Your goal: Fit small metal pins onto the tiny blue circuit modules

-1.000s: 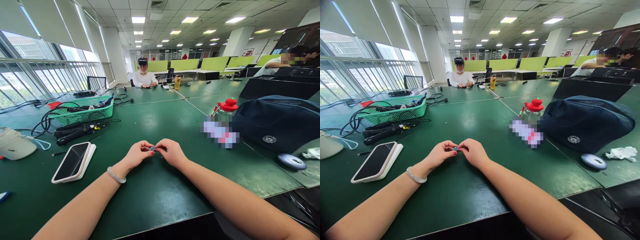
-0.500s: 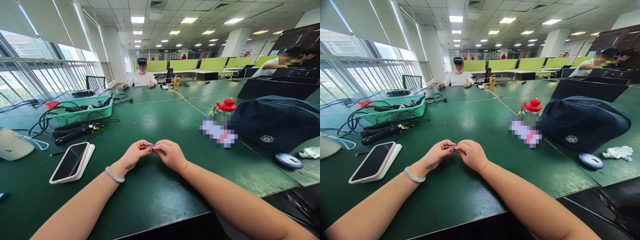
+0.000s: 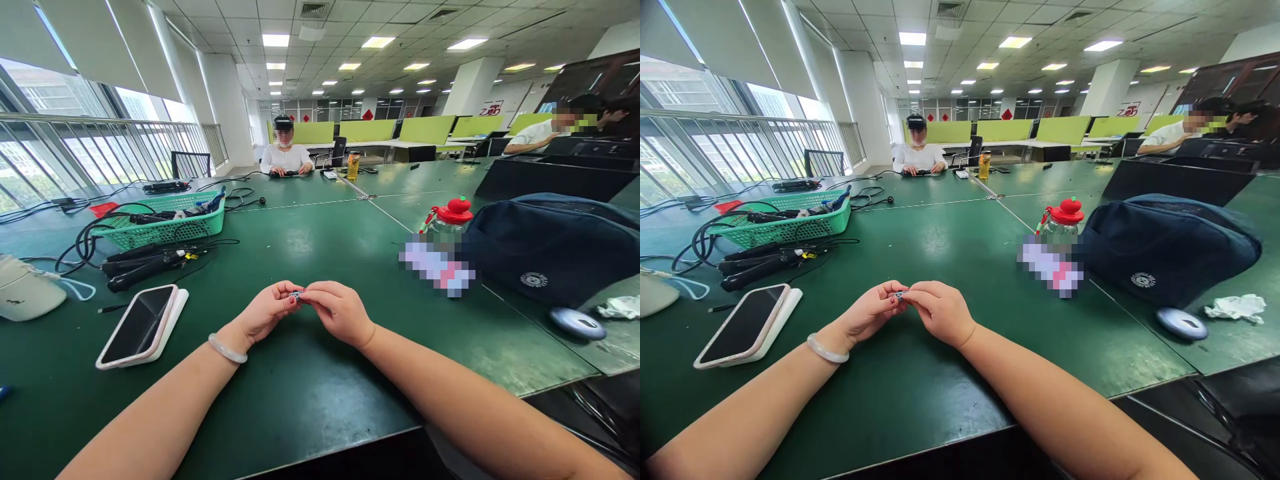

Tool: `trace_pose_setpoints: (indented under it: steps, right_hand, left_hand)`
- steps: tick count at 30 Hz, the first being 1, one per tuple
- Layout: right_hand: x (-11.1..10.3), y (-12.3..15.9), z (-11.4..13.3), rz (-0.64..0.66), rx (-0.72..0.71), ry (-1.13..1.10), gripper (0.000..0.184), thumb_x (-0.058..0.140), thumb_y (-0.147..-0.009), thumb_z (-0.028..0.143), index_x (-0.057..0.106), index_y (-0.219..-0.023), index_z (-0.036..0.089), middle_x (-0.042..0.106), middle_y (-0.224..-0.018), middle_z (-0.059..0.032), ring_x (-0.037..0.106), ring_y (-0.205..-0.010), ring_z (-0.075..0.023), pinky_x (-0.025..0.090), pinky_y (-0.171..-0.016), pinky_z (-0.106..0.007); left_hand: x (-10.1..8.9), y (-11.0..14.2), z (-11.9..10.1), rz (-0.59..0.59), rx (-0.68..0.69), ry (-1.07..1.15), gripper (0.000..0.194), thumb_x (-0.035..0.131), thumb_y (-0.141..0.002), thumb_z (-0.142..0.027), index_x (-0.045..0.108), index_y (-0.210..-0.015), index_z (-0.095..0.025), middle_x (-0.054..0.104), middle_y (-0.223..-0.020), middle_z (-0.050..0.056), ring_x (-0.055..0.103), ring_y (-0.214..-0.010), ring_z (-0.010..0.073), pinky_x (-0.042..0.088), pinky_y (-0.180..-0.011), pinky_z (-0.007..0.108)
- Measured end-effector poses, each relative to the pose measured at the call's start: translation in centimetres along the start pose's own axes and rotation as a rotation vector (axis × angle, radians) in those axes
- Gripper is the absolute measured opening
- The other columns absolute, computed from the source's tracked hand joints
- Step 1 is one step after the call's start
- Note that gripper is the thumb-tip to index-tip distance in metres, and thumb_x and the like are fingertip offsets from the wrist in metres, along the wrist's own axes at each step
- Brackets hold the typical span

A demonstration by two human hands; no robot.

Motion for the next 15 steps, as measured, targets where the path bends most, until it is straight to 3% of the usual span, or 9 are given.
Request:
trace_pose_setpoints:
  steps: [7,15]
  right_hand:
    - [-0.29,-0.12,-0.07,-0.021,0.032,-0.044,0.018,0.047,-0.089,0.025,0.065,-0.089,0.021,0.064,-0.09,-0.0031,0.058,-0.084,-0.0122,0.047,-0.079,-0.024]
    - [-0.24,0.02,-0.37,-0.021,0.047,0.015,0.019,0.049,-0.088,0.027,0.067,-0.092,0.023,0.064,-0.094,-0.0029,0.057,-0.086,-0.0129,0.046,-0.082,-0.025]
  left_hand:
    - [0.12,-0.06,0.05,0.025,-0.012,-0.04,0.036,0.08,-0.057,-0.027,0.06,-0.084,-0.013,0.06,-0.077,0.003,0.054,-0.069,0.0095,0.041,-0.067,0.021]
    - [-0.22,-0.2,0.19,-0.014,-0.018,-0.004,0.037,0.08,-0.057,-0.027,0.06,-0.086,-0.014,0.062,-0.083,0.003,0.055,-0.071,0.0094,0.042,-0.068,0.02]
Point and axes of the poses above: each hand's wrist, its own y-axis away from the middle knuckle, its own x-axis out of the palm, z = x × y, the point moved 4 cm from there along -y, towards the middle knuckle
